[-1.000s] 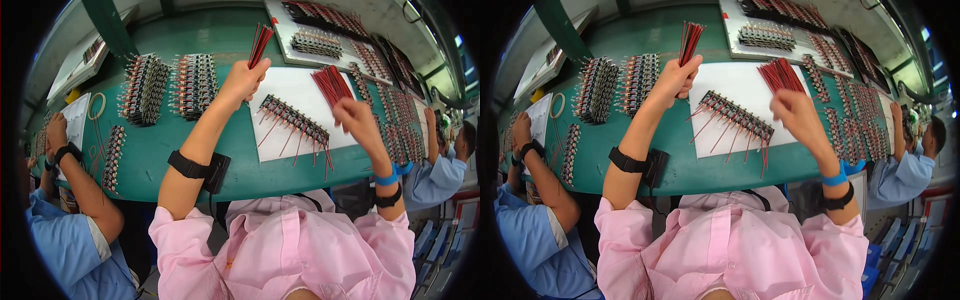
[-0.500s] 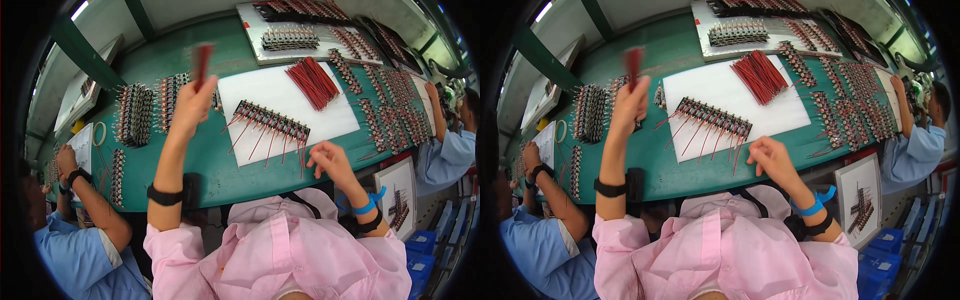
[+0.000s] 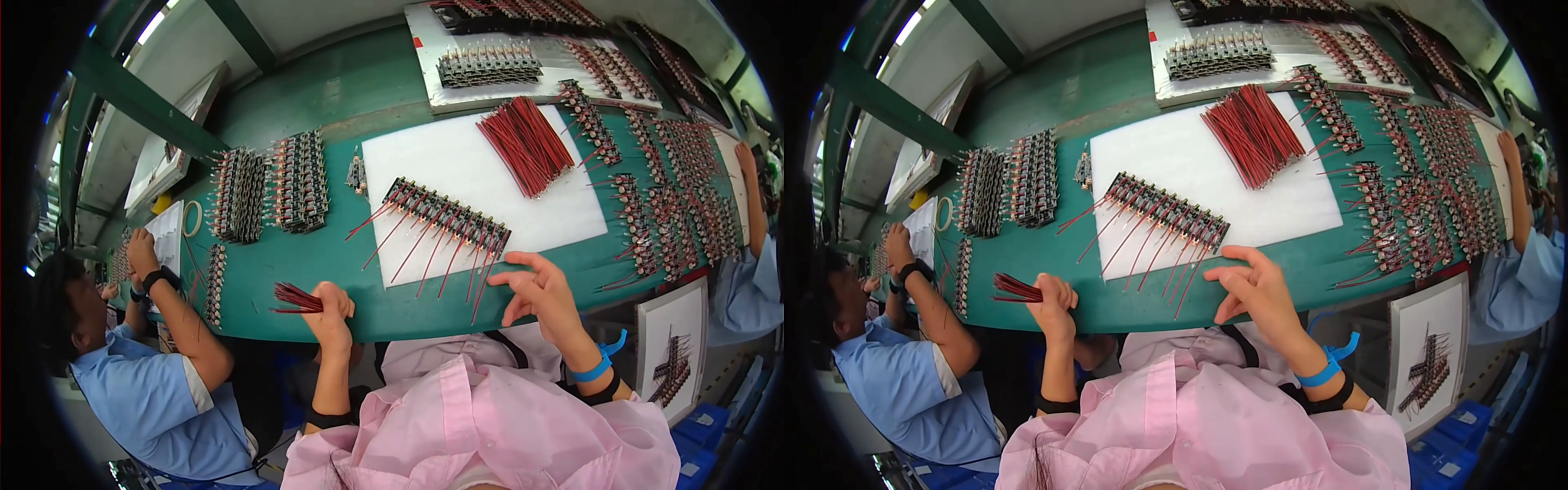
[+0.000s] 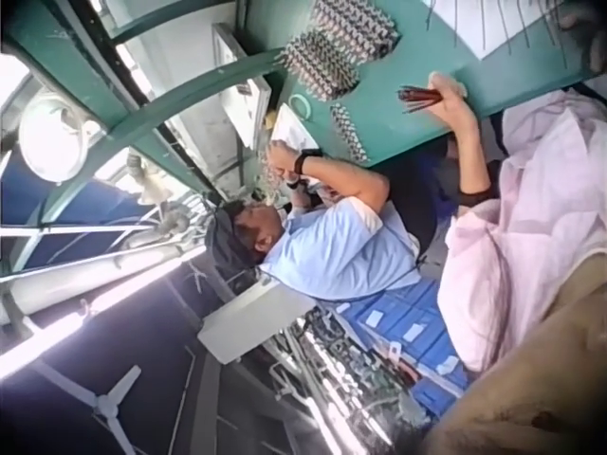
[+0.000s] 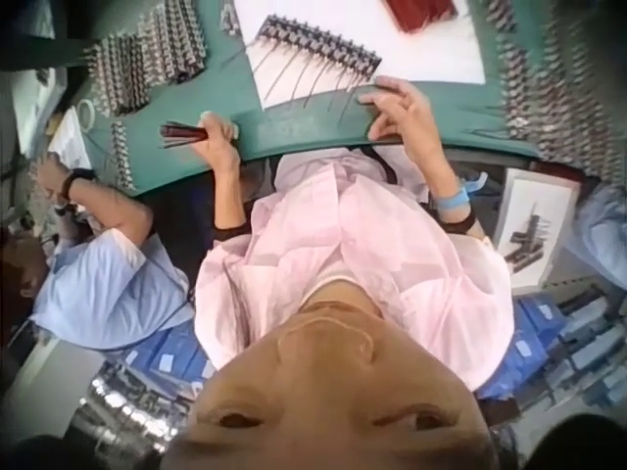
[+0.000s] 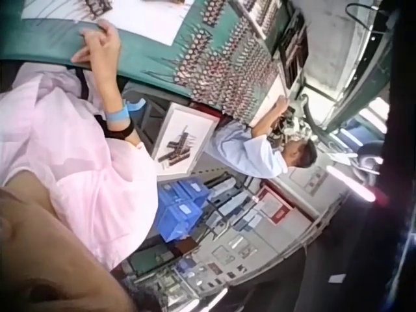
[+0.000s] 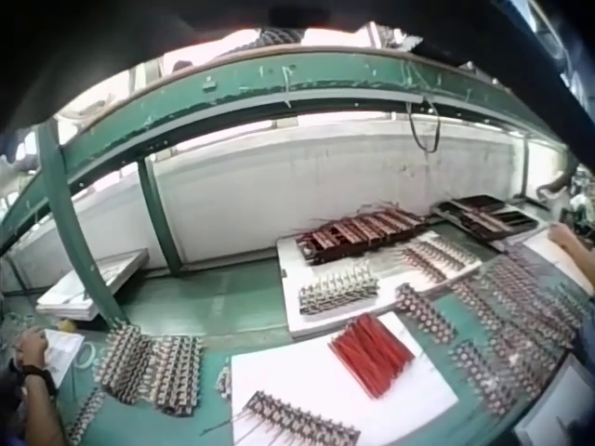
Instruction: The person inserts red wires into a circuit board by hand, removes a rubber band from a bundle of wires, and continues inserting wires into the board. After filling the board, they set it aside and pick up a new circuit board to repeat the process.
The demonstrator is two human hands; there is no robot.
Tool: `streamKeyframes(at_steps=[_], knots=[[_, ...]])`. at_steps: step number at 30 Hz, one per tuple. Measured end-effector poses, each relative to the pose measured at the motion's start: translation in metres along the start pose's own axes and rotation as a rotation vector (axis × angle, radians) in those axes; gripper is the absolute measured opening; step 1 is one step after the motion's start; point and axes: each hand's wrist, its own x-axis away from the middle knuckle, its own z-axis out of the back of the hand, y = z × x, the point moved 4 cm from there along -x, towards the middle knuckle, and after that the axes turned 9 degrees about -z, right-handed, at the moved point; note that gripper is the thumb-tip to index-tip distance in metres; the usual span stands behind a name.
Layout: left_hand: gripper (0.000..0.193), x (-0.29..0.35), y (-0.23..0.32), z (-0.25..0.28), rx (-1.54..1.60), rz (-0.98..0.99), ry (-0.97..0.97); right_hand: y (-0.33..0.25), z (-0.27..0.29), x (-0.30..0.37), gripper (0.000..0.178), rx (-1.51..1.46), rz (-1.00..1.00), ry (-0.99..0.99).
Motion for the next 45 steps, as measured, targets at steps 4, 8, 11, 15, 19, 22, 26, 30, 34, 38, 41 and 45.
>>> streamKeyframes(at_steps=[4, 8, 11, 15, 19, 22, 26, 30, 34, 38, 41, 45], knots=[[0.023, -0.021, 0.005, -0.012, -0.054, 0.206, -0.018, -0.002, -0.002, -0.002, 0.046, -0.115, -0.05, -0.033], [0.022, -0.048, 0.001, -0.027, -0.163, 0.371, -0.141, -0.007, -0.004, -0.001, 0.051, -0.218, -0.109, -0.08], [0.028, -0.058, -0.001, -0.033, -0.187, 0.454, -0.227, -0.009, -0.003, 0.0, 0.049, -0.261, -0.137, -0.106], [0.032, -0.066, -0.012, -0.04, -0.174, 0.558, -0.324, -0.008, 0.0, -0.002, 0.04, -0.329, -0.168, -0.117], [0.033, -0.066, -0.016, -0.041, -0.173, 0.59, -0.359, -0.008, 0.002, -0.005, 0.036, -0.374, -0.211, -0.15], [0.033, -0.066, -0.016, -0.043, -0.168, 0.587, -0.35, -0.008, 0.003, -0.006, 0.034, -0.362, -0.227, -0.169], [0.033, -0.064, -0.015, -0.049, -0.201, 0.567, -0.375, -0.005, 0.001, -0.008, 0.031, -0.353, -0.2, -0.187], [0.033, -0.061, -0.016, -0.048, -0.175, 0.575, -0.36, -0.003, 0.002, -0.007, 0.029, -0.401, -0.176, -0.174], [0.034, -0.062, -0.013, -0.048, -0.177, 0.583, -0.347, -0.004, -0.001, -0.009, 0.029, -0.417, -0.151, -0.169], [0.034, -0.062, -0.014, -0.049, -0.175, 0.559, -0.34, -0.004, 0.0, -0.01, 0.03, -0.36, -0.101, -0.119], [0.034, -0.062, -0.015, -0.047, -0.159, 0.567, -0.341, -0.006, -0.002, -0.012, 0.028, -0.325, -0.079, -0.077], [0.033, -0.062, -0.013, -0.044, -0.137, 0.54, -0.322, 0.0, 0.0, -0.018, 0.023, -0.229, -0.032, -0.003]])
